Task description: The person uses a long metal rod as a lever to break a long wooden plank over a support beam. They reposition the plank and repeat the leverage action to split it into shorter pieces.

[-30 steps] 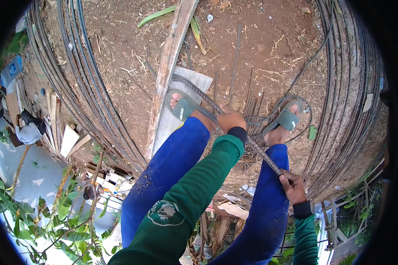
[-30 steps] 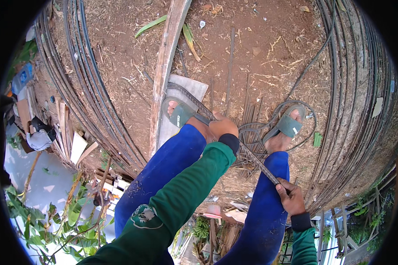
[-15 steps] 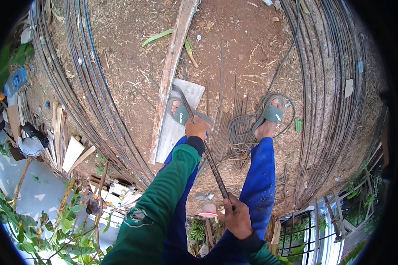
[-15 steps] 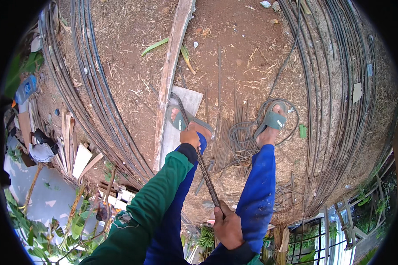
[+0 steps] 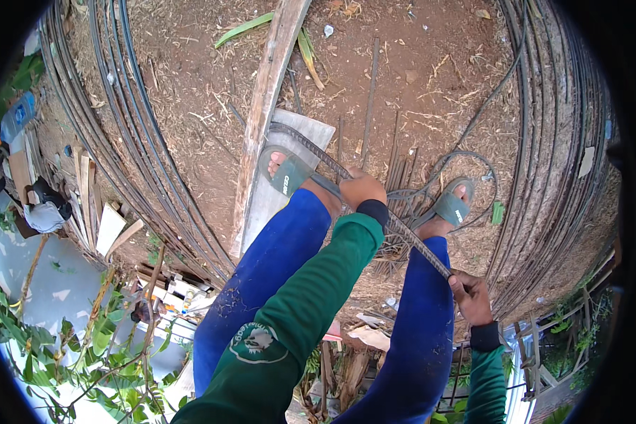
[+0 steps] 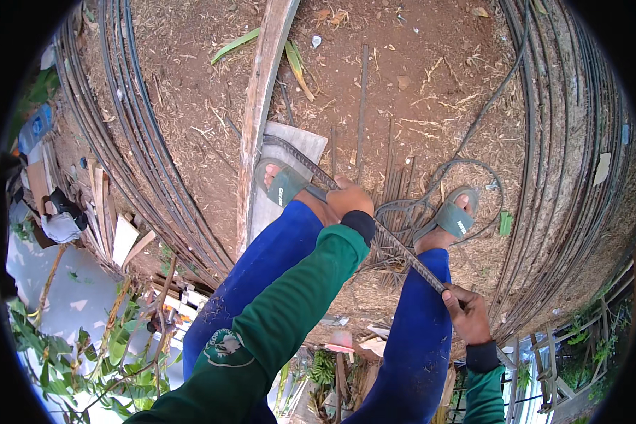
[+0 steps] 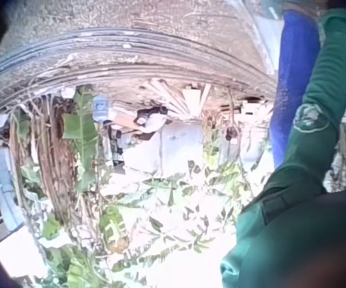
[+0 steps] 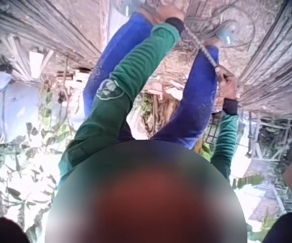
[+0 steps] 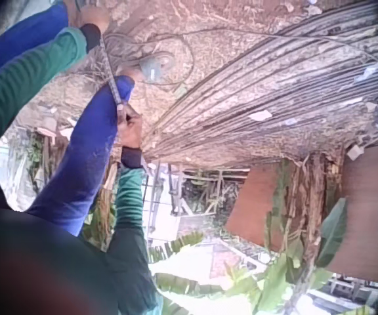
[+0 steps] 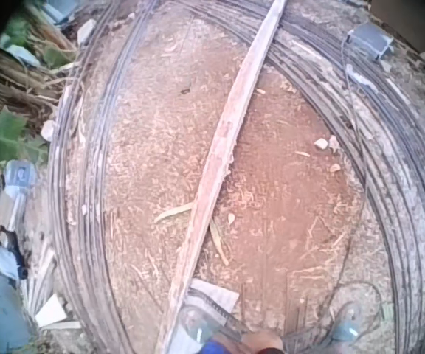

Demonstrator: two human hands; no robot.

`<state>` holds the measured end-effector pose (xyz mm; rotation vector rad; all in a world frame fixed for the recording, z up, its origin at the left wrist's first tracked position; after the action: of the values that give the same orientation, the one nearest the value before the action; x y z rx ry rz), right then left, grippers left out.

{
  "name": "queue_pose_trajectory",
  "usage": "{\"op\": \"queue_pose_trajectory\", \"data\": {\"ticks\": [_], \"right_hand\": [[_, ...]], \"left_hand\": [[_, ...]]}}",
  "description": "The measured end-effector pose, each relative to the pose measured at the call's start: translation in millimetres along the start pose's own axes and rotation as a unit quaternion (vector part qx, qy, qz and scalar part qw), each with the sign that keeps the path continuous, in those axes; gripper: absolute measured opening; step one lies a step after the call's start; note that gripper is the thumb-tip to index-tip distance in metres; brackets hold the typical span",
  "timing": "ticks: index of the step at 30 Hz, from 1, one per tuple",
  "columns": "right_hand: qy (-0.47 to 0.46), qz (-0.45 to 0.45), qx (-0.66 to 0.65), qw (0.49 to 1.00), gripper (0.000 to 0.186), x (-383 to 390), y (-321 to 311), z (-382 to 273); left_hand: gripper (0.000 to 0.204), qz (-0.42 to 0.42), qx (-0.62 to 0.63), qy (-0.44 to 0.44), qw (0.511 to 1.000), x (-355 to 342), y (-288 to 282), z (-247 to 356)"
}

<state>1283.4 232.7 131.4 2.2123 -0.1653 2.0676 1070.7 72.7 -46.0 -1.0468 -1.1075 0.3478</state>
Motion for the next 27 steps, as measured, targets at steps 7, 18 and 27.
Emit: {"op": "queue_pose_trajectory", "data": {"ticks": [7, 18, 27], "right_hand": [[-0.068, 0.065, 0.086, 0.992, 0.037, 42, 31, -11], [-0.005, 0.123, 0.039, 0.992, 0.030, 143, 125, -92], [-0.085, 0.077, 0.033, 0.993, 0.033, 2, 6, -7]], "left_hand": [[0.060, 0.004, -0.116, 0.066, 0.991, -17, -24, -12], [0.045, -0.182, -0.117, 0.058, 0.975, -53, -85, -7], [0.053, -0.001, -0.067, 0.009, 0.998, -4, 0, 1]]}}
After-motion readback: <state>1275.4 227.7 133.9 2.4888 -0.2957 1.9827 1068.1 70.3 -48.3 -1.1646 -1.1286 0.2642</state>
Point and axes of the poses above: each hand's wrist, its own x-axis away from the middle knuckle, its own y-axis out of the palm, z = x × y, the point moved 2 cm from there along -x, towards the middle knuckle, and after that the axes turned 7 degrees about x, right-handed, at the moved point
